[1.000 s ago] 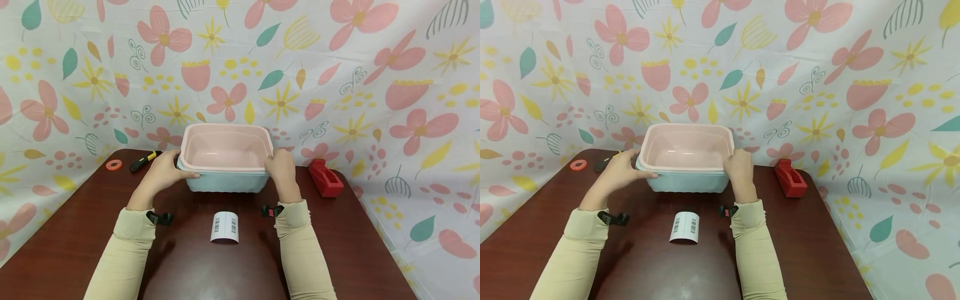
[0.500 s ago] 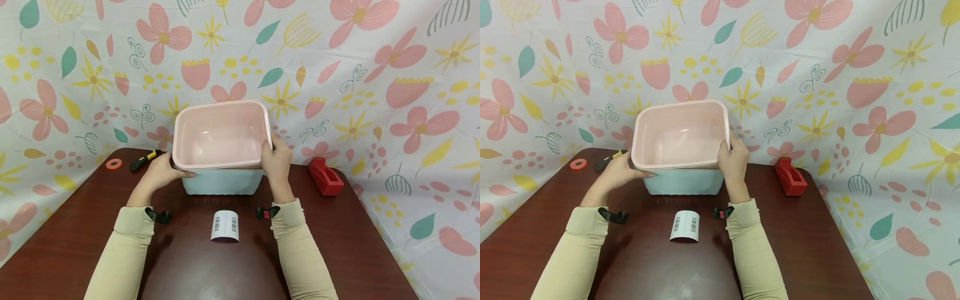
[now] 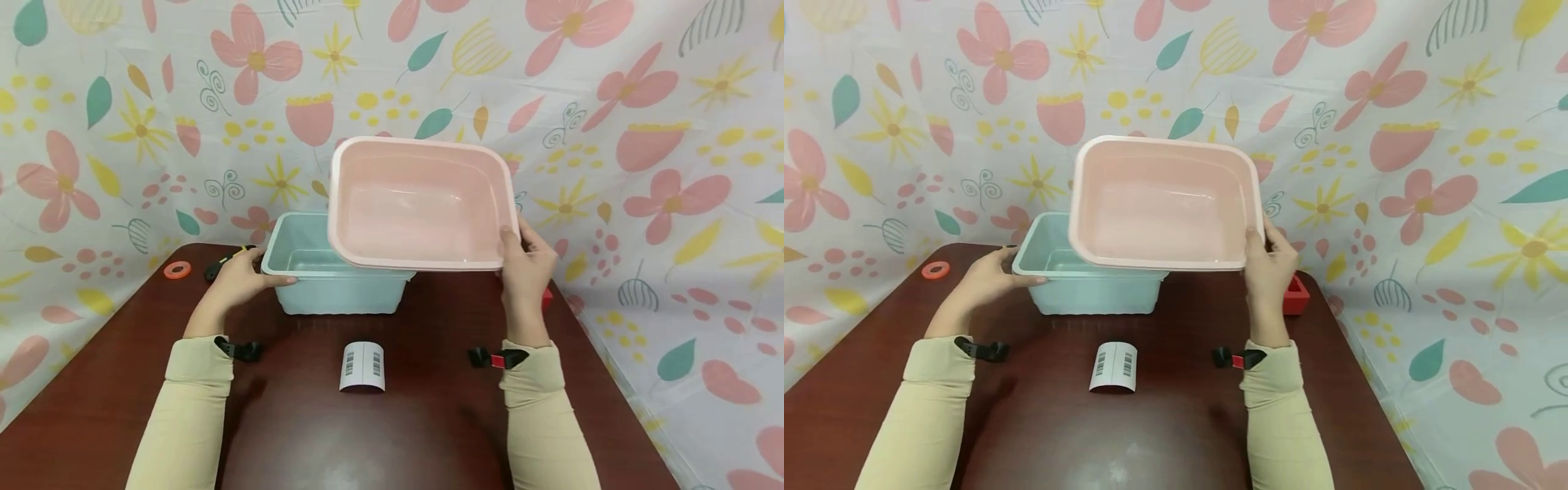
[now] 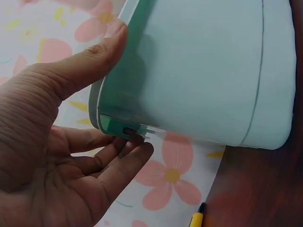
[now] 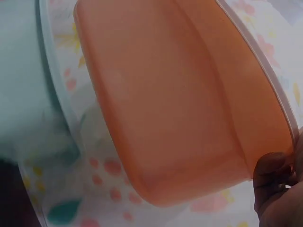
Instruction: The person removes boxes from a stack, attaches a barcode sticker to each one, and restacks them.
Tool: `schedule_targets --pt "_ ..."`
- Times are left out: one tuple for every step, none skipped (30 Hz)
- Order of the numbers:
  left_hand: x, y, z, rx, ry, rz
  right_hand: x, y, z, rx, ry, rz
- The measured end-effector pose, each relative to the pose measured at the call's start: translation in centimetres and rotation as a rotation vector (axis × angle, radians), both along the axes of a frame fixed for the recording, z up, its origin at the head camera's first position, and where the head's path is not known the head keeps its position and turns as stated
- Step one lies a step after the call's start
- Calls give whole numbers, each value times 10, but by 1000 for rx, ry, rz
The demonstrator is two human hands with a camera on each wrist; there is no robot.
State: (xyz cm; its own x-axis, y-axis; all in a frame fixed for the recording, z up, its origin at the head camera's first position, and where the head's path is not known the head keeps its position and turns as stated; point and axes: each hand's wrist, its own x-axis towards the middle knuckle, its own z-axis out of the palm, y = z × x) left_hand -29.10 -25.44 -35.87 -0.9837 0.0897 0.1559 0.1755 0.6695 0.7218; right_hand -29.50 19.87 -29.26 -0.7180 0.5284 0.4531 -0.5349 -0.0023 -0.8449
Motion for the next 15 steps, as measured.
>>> schedule_targets --pt "0 -2 0 -1 0 -1 1 8 -1 -21 -5 -2" --pt "1 -3 1 -7 0 1 0 15 -3 -43 2 1" --pt "1 -4 0 -11 -6 6 0 23 -4 -59 3 2" --pt "2 -6 1 -16 -13 15 0 31 -5 -83 -6 11" --pt "3 -7 1 -21 -22 24 0 39 -6 -107 -22 16" --pt "4 -9 1 -27 -33 33 0 47 -7 -132 -41 24" --pt "5 -10 1 -33 -45 40 0 55 -9 -149 -60 30" --pt "5 -10 1 -33 -55 48 0 62 -10 -169 -83 38" --pt "6 -11 1 -30 -63 55 -1 68 -11 -186 -98 46" --pt "7 -12 2 -26 -66 60 -2 74 -12 -203 -112 53" --pt "7 -13 2 -21 -67 62 -3 79 -13 -210 -125 50" --pt "7 -13 3 -19 -65 64 -5 84 -15 -207 -138 49" --pt "7 -14 3 -18 -61 66 -7 87 -16 -204 -147 43" --pt "8 -14 4 -15 -57 68 -8 91 -17 -206 -158 37" --pt "8 -15 4 -10 -54 70 -10 94 -19 -190 -166 26"
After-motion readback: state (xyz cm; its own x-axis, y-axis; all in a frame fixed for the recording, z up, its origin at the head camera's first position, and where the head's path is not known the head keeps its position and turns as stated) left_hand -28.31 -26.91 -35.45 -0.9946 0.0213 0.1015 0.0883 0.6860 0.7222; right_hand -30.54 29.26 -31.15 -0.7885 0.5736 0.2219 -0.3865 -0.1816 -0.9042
